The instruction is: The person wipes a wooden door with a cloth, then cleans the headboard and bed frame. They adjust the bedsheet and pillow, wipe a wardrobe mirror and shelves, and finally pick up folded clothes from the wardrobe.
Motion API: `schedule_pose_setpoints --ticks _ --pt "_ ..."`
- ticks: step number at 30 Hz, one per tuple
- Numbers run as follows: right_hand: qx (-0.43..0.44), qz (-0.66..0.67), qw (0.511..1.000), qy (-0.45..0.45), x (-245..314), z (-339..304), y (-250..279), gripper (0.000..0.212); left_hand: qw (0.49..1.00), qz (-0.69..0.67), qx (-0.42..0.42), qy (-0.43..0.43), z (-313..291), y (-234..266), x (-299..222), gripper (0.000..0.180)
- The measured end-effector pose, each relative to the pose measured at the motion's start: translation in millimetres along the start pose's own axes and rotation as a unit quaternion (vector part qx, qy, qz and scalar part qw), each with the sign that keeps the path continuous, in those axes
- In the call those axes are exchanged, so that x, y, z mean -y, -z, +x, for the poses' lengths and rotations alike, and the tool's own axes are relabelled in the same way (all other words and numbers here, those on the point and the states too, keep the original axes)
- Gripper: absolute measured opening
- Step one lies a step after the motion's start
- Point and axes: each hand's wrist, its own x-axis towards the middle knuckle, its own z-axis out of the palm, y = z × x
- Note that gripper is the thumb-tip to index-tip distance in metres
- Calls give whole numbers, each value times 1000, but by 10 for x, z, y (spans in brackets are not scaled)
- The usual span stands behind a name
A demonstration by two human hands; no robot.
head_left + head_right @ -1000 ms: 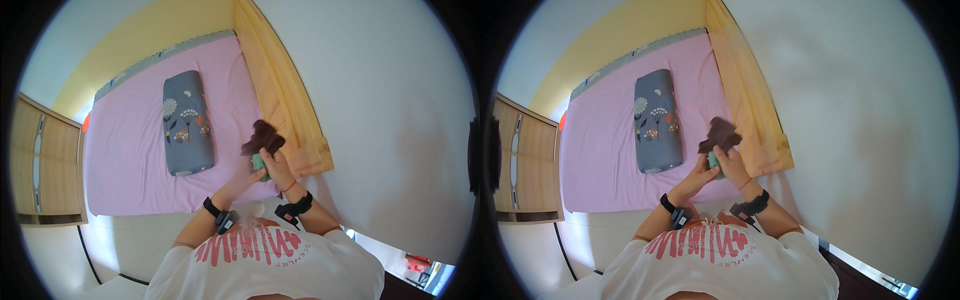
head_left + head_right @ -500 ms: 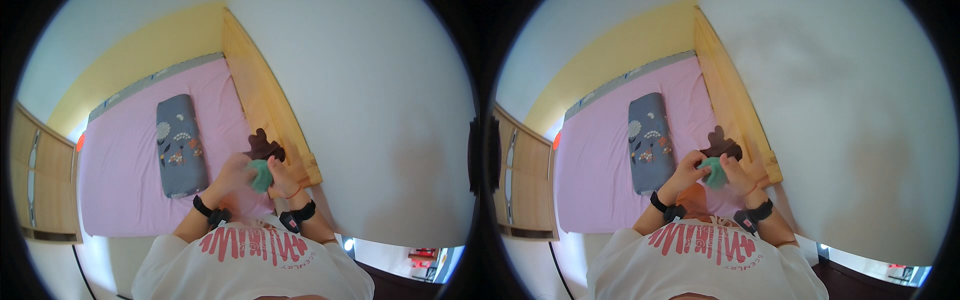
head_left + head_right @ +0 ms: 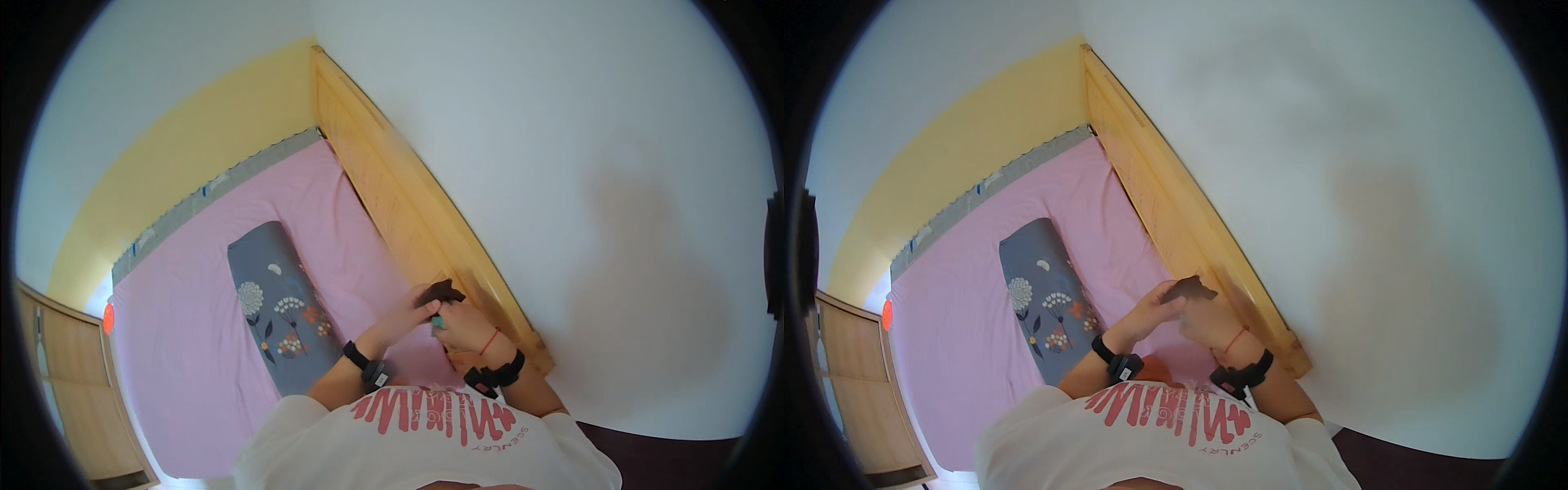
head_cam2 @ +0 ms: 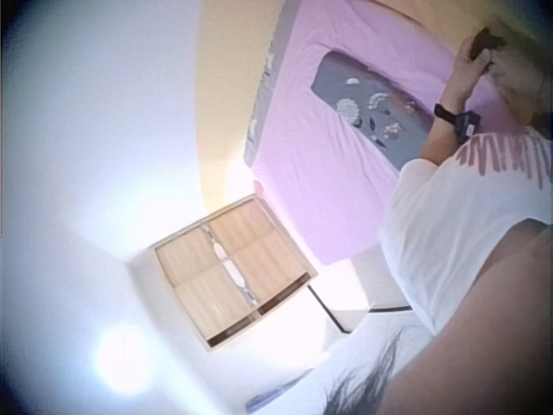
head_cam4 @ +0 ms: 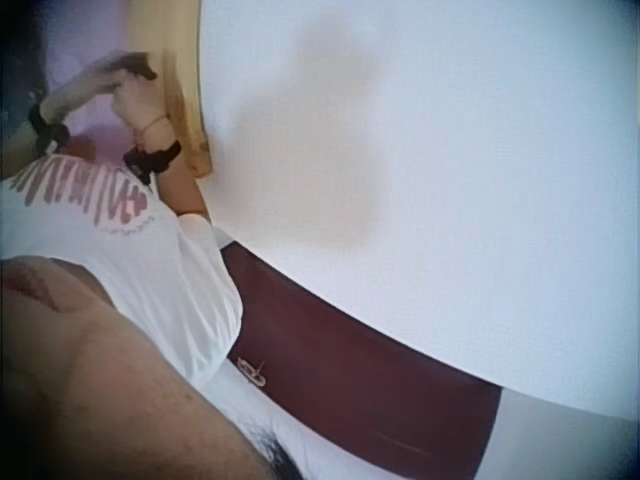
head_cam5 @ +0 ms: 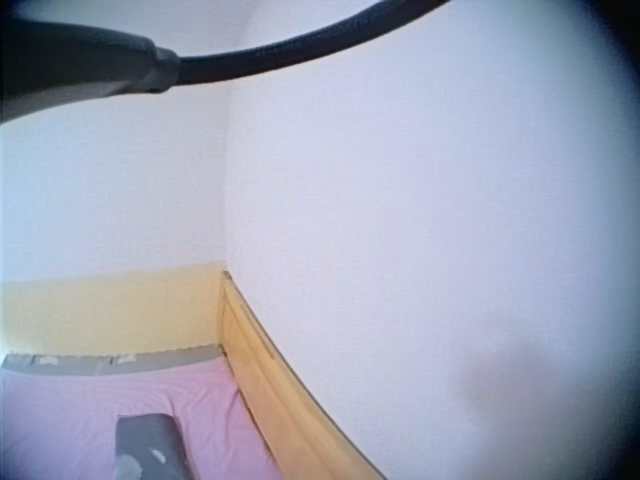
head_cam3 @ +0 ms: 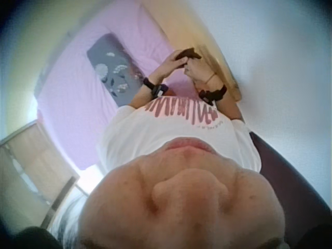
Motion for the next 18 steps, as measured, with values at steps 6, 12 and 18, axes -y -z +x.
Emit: schedule_pose_setpoints --ticks 6,12,18 --pt "-92 174 979 -46 -360 -24 297 39 988 -68 -92 -101 247 328 18 34" --pt "-83 -155 931 -319 -597 -135 614 29 961 -126 -154 -191 676 525 -503 34" --pt "-62 -172 890 -418 -471 -209 272 36 910 293 -198 -217 1251 636 -310 44"
